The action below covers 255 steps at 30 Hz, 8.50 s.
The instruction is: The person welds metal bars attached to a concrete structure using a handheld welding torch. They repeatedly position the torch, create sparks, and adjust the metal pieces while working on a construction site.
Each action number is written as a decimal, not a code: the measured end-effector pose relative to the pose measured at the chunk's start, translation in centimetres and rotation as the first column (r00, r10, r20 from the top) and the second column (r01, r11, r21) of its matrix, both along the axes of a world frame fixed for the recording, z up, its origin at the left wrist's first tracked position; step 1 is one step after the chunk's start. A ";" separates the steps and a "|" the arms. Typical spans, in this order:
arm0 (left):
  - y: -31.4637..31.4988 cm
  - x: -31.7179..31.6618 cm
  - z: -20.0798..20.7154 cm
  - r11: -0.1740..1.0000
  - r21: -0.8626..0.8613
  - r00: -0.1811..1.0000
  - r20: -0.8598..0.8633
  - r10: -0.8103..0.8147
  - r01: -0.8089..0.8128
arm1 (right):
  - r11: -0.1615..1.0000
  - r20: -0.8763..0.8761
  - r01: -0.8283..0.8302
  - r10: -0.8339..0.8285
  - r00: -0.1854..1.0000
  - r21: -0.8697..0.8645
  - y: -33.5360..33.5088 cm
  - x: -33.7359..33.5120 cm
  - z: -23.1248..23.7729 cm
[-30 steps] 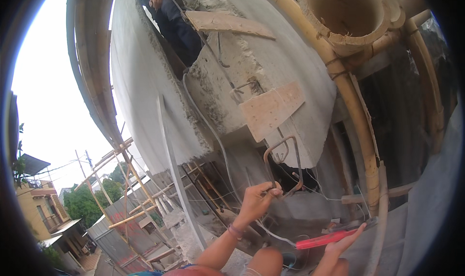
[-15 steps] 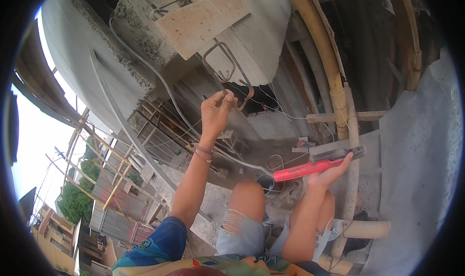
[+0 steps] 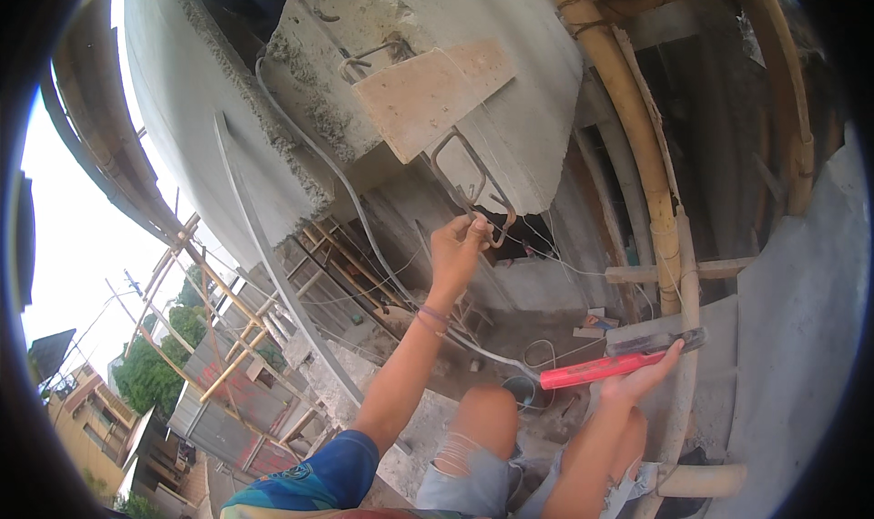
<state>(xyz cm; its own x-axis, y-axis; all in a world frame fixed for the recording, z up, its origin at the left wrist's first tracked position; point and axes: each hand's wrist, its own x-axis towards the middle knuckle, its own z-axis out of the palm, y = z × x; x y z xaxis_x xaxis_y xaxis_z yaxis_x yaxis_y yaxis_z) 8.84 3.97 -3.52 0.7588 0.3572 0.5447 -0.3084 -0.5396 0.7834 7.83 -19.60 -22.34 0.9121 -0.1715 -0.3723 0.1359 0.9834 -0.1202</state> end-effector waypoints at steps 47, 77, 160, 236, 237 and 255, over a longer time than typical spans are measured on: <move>1.0 -0.2 1.5 0.972 -0.215 0.993 -0.049 -0.106 0.093 | 0.998 -0.003 0.035 -0.035 0.999 -0.043 0.8 -0.2 -0.3; 1.4 -0.1 0.6 0.956 -0.212 0.960 -0.150 -0.236 0.202 | 0.997 0.051 0.015 -0.011 0.999 -0.075 0.8 -1.1 0.9; 3.6 2.9 -1.9 0.778 -0.439 0.884 0.086 -0.460 0.448 | 0.986 0.192 -0.054 0.084 0.978 -0.158 0.0 -1.5 1.5; 1.4 2.7 -2.7 0.736 -0.559 0.922 0.172 -0.348 0.382 | 0.419 0.696 0.578 0.221 0.683 -0.700 9.6 -5.3 13.0; 1.4 2.7 -2.7 0.737 -0.556 0.921 0.172 -0.349 0.383 | 0.420 0.693 0.574 0.224 0.685 -0.703 9.7 -5.2 12.9; 1.2 3.1 -3.1 0.725 -0.569 0.921 0.233 -0.311 0.388 | 0.390 0.777 0.685 0.157 0.609 -0.616 10.9 -5.0 12.8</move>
